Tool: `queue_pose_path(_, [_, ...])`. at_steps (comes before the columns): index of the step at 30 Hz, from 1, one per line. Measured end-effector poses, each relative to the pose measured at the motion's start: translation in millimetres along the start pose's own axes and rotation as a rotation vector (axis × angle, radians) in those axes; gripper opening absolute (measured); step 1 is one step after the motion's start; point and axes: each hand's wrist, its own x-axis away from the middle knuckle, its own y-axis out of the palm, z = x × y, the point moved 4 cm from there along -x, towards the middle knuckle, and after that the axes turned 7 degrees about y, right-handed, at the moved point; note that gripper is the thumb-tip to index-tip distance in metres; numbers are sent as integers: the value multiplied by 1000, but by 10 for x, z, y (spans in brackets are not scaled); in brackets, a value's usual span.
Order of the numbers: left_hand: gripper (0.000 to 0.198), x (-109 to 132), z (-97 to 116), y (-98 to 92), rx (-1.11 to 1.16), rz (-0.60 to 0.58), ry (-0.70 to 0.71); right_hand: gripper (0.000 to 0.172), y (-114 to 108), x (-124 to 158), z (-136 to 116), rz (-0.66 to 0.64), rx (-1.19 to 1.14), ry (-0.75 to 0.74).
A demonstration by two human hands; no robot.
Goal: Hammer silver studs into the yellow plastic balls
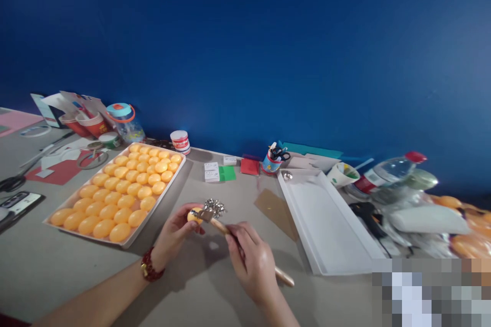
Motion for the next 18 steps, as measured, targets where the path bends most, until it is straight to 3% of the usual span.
queue_pose_path(13, [36,-9,10,7,-23,3,7,19,27,-9,7,-32,1,25])
queue_pose_path(18, [36,-5,17,3,-44,3,4,16,-61,-27,19,83,-6,10])
